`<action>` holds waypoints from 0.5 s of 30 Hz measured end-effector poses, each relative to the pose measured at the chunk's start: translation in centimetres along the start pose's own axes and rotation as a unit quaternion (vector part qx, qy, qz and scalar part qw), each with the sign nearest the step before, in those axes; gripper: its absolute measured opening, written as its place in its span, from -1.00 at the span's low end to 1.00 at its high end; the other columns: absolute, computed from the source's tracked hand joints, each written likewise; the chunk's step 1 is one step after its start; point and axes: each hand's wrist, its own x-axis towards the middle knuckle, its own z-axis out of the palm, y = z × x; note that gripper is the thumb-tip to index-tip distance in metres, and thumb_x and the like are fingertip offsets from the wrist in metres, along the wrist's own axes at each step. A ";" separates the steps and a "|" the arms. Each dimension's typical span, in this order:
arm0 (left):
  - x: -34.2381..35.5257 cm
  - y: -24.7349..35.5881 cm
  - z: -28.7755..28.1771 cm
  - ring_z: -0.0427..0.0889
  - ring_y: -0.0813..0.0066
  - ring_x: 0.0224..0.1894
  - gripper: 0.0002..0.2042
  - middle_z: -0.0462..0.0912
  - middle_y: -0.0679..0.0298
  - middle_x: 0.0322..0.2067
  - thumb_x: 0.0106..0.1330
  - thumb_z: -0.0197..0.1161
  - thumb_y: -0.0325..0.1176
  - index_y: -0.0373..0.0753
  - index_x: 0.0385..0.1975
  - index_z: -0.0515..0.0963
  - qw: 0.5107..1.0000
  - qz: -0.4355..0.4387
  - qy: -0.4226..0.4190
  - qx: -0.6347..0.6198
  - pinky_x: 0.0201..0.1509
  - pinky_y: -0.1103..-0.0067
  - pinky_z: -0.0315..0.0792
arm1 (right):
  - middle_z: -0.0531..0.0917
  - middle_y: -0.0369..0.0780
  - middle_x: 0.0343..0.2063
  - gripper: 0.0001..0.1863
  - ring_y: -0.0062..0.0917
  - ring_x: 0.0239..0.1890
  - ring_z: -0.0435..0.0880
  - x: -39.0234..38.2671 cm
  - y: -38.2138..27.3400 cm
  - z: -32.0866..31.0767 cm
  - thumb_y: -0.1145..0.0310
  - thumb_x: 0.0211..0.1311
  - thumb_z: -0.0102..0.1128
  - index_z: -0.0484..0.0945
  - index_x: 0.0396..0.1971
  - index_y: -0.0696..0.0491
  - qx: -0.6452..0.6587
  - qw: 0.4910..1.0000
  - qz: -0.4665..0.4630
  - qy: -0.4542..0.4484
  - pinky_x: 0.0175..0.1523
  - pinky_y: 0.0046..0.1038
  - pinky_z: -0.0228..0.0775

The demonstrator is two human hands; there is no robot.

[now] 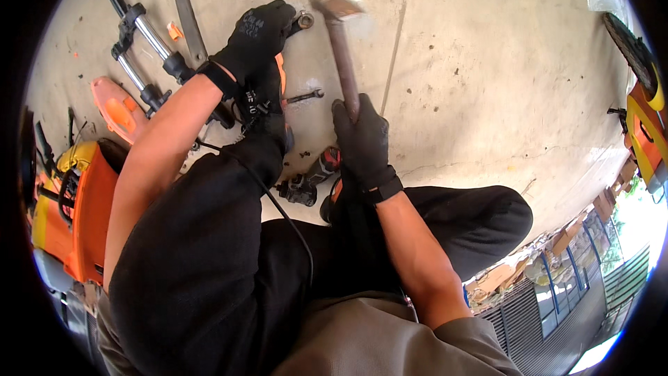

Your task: The person uses a hammer to drive a metal pin into a small metal plate, then fits the plate onto a larger motorcycle component and continues hammering to secure it.

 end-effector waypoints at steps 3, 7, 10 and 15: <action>-0.4 -0.2 0.6 0.59 -0.06 -0.29 -0.94 0.54 0.07 -0.38 0.16 0.16 -0.51 -0.24 -0.38 0.49 1.000 -0.011 -0.014 -0.009 -0.22 0.22 0.47 | 0.61 0.02 -0.59 -0.73 -0.03 -0.51 0.64 -0.4 0.1 0.3 0.24 0.38 0.18 0.44 -0.36 0.15 -0.020 1.000 0.000 0.015 -0.40 -0.15 0.42; 0.1 -0.3 0.4 0.59 -0.06 -0.27 -0.94 0.54 0.06 -0.38 0.17 0.16 -0.51 -0.24 -0.37 0.49 0.999 0.005 0.022 -0.037 -0.22 0.22 0.47 | 0.60 0.01 -0.61 -0.75 -0.06 -0.54 0.64 1.1 2.2 0.1 0.26 0.38 0.18 0.44 -0.35 0.14 -0.069 0.996 -0.037 -0.044 -0.42 -0.15 0.42; -0.1 0.0 0.1 0.67 -0.02 -0.20 -0.90 0.64 0.10 -0.28 0.26 0.13 -0.44 -0.20 -0.31 0.58 1.000 0.006 -0.013 0.002 -0.13 0.21 0.55 | 0.57 -0.05 -0.66 -0.73 -0.18 -0.60 0.63 -0.2 1.9 -0.1 0.25 0.37 0.19 0.44 -0.40 0.14 -0.027 0.999 -0.022 -0.012 -0.47 -0.21 0.38; -0.3 -0.1 0.4 0.59 -0.09 -0.27 -0.91 0.55 0.05 -0.35 0.17 0.16 -0.51 -0.24 -0.33 0.50 1.000 -0.008 -0.004 -0.018 -0.21 0.21 0.47 | 0.53 -0.08 -0.68 -0.71 -0.26 -0.64 0.58 -0.8 -0.7 -1.1 0.24 0.37 0.20 0.44 -0.43 0.14 0.006 0.999 -0.042 0.029 -0.48 -0.28 0.36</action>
